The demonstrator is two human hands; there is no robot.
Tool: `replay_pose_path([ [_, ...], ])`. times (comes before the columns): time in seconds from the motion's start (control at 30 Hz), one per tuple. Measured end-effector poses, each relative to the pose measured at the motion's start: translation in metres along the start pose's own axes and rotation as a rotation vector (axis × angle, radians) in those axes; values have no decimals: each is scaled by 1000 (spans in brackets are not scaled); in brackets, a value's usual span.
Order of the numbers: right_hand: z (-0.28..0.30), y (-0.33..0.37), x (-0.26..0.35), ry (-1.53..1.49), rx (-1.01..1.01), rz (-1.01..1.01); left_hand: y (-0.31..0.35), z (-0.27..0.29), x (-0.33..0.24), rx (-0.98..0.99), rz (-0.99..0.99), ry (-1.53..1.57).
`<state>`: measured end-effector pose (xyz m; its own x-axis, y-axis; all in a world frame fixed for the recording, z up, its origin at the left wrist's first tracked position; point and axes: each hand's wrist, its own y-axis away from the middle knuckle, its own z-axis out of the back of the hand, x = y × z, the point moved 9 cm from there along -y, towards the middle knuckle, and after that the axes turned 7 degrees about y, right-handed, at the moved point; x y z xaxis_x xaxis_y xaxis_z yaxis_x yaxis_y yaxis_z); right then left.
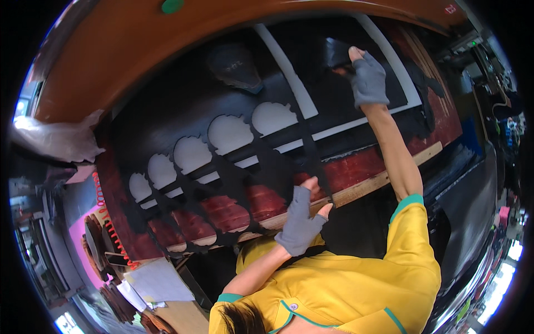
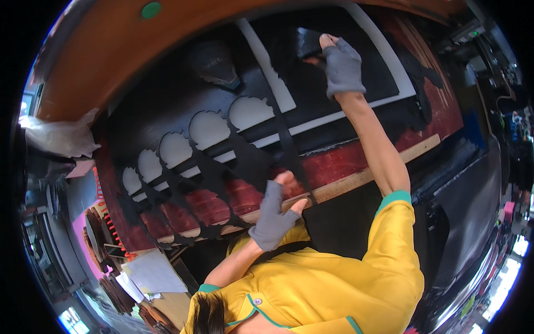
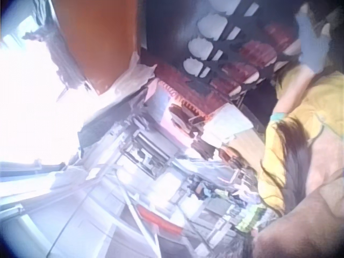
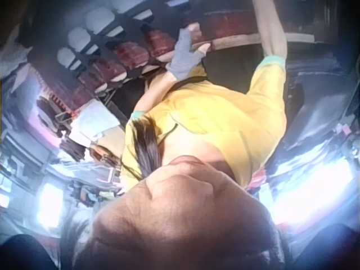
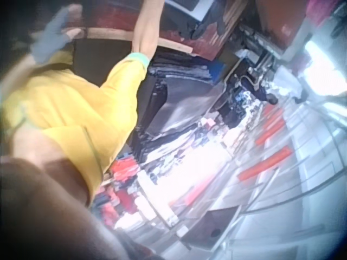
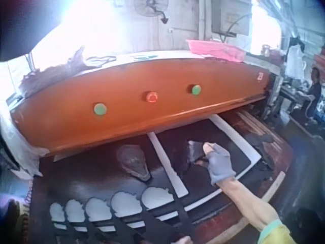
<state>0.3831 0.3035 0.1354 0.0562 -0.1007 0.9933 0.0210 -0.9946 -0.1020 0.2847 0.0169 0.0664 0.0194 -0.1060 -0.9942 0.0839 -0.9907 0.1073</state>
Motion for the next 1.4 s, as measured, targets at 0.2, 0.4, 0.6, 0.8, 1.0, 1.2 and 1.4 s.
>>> replay_pose_path([
  [0.2, -64, 80, -12, -319, 339, -429, -23, 80, -99, -586, -797, -989],
  [0.4, -125, 109, -21, -63, 501, -218, -25, 137, -98, -359, -750, -1058],
  [0.6, -170, 102, -68, -167, 493, -169, -34, 147, -54, -351, -710, -1174],
  [0.8, -145, 97, -69, -437, 434, -250, 8, 147, -64, -539, -904, -1134],
  [1.0, -166, 118, -58, -485, 556, -322, 31, 150, -85, -598, -945, -1056],
  [1.2, -207, 163, -25, -877, 697, -461, 42, 154, -81, -582, -919, -1044],
  [1.4, -256, 175, -52, -1070, 652, -994, 53, 172, -72, -590, -785, -614],
])
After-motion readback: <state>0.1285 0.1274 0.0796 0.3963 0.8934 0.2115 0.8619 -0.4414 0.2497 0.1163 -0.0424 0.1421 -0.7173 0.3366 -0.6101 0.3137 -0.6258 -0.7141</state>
